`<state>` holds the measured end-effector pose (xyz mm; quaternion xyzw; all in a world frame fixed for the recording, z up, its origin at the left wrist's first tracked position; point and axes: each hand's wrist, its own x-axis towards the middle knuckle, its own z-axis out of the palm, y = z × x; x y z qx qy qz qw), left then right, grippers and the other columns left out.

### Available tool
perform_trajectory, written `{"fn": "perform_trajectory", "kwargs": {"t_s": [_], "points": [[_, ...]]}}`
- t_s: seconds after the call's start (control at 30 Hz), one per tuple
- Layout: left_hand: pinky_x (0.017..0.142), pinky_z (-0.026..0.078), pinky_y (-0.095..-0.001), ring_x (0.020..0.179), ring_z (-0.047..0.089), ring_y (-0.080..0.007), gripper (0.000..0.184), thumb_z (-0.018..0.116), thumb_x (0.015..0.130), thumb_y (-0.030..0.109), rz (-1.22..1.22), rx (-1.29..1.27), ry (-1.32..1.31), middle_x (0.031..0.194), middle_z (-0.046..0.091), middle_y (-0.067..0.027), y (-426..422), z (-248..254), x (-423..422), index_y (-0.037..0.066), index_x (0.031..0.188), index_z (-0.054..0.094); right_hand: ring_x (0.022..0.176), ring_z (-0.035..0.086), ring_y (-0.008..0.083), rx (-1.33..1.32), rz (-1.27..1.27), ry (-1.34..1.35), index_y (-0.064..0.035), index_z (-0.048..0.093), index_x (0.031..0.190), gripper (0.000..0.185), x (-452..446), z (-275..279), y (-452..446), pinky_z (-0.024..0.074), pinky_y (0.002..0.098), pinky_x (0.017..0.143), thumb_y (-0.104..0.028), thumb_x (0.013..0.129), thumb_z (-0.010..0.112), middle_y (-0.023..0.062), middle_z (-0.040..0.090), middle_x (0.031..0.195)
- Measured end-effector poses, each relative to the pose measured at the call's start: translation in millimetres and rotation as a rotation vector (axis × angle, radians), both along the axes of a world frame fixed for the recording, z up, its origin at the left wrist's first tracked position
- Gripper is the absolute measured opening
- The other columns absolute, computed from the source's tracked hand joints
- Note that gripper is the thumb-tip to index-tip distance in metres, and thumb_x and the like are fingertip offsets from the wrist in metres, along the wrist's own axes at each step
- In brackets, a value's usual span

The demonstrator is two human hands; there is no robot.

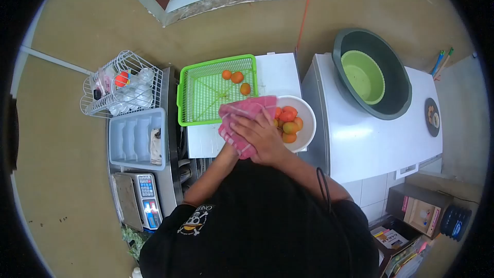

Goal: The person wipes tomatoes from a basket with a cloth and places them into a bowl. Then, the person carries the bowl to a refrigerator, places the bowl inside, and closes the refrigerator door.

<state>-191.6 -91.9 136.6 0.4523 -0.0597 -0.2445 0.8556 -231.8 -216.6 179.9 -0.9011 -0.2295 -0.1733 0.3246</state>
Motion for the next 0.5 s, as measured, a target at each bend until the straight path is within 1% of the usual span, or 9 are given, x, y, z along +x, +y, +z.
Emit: {"fn": "perform_trajectory", "kwargs": {"t_s": [0.07,0.1,0.17,0.2,0.33,0.37,0.4,0.43,0.5], "points": [[0.101,0.037,-0.0385,0.122,0.043,-0.0226,0.048,0.038,0.098,0.035,0.065,0.016,-0.001,0.133,0.042,-0.0094,-15,-10,12,0.011,0.139,0.030,0.123,0.044,0.0352,0.021,-0.022,-0.105,-0.0052,0.052,0.125,0.045,20,-2,-9,0.0282,0.0468,0.105,-0.022,0.082,0.051,0.0157,0.051,0.129],[0.094,0.041,-0.0355,0.112,0.048,-0.0207,0.044,0.038,0.098,0.034,-0.022,-0.083,0.009,0.125,0.047,-0.0079,-8,-5,21,0.011,0.135,0.035,0.122,0.045,0.0352,0.471,-0.100,0.133,-0.0049,0.053,0.123,0.043,29,6,-13,0.0289,0.0457,0.105,-0.023,0.084,0.050,0.0161,0.052,0.128],[0.070,0.044,-0.0278,0.079,0.051,-0.0138,0.031,0.039,0.098,0.029,-0.009,-0.123,0.057,0.098,0.054,-0.0026,-3,6,19,0.009,0.120,0.046,0.121,0.047,0.0351,0.630,-0.195,0.053,-0.0037,0.055,0.121,0.041,25,-1,-14,0.0307,0.0445,0.104,-0.024,0.087,0.047,0.0167,0.054,0.125],[0.070,0.044,-0.0278,0.079,0.051,-0.0138,0.031,0.039,0.098,0.029,-0.008,-0.120,0.050,0.098,0.054,-0.0026,-8,23,18,0.009,0.120,0.046,0.120,0.047,0.0351,0.708,-0.239,0.007,-0.0031,0.055,0.120,0.040,23,-4,-14,0.0316,0.0439,0.103,-0.025,0.088,0.045,0.0169,0.054,0.124],[0.073,0.044,-0.0264,0.082,0.052,-0.0135,0.034,0.033,0.098,0.033,0.048,-0.101,0.240,0.099,0.055,-0.0026,-13,20,5,0.008,0.116,0.049,0.121,0.045,0.0365,0.099,-0.115,-0.115,-0.0008,0.049,0.126,0.043,9,-11,-11,0.0316,0.0472,0.102,-0.020,0.088,0.045,0.0163,0.050,0.129],[0.074,0.044,-0.0263,0.083,0.052,-0.0138,0.036,0.033,0.098,0.035,0.041,-0.164,0.211,0.100,0.056,-0.0023,-19,9,12,0.008,0.117,0.049,0.119,0.046,0.0376,0.365,-0.207,-0.063,-0.0005,0.050,0.124,0.041,20,-33,-13,0.0315,0.0473,0.102,-0.016,0.087,0.046,0.0165,0.050,0.128],[0.084,0.045,-0.0301,0.093,0.055,-0.0165,0.042,0.034,0.097,0.039,-0.182,-0.339,0.203,0.111,0.056,-0.0043,-5,-20,23,0.008,0.122,0.046,0.119,0.046,0.0376,0.363,-0.203,-0.062,-0.0005,0.050,0.124,0.041,19,-27,-14,0.0315,0.0473,0.102,-0.016,0.087,0.046,0.0165,0.050,0.128],[0.084,0.045,-0.0301,0.093,0.055,-0.0165,0.042,0.034,0.097,0.039,-0.180,-0.337,0.199,0.111,0.056,-0.0043,-5,-19,21,0.008,0.122,0.046,0.119,0.046,0.0381,0.614,-0.243,0.035,-0.0002,0.050,0.123,0.040,17,-15,-14,0.0310,0.0475,0.103,-0.014,0.086,0.046,0.0166,0.050,0.128],[0.094,0.043,-0.0357,0.109,0.053,-0.0210,0.045,0.035,0.097,0.041,-0.032,-0.150,0.393,0.122,0.052,-0.0075,-9,-14,18,0.008,0.126,0.044,0.116,0.049,0.0370,0.602,-0.258,-0.133,-0.0013,0.051,0.122,0.038,10,-23,-15,0.0321,0.0460,0.102,-0.012,0.085,0.047,0.0161,0.053,0.126]]}}
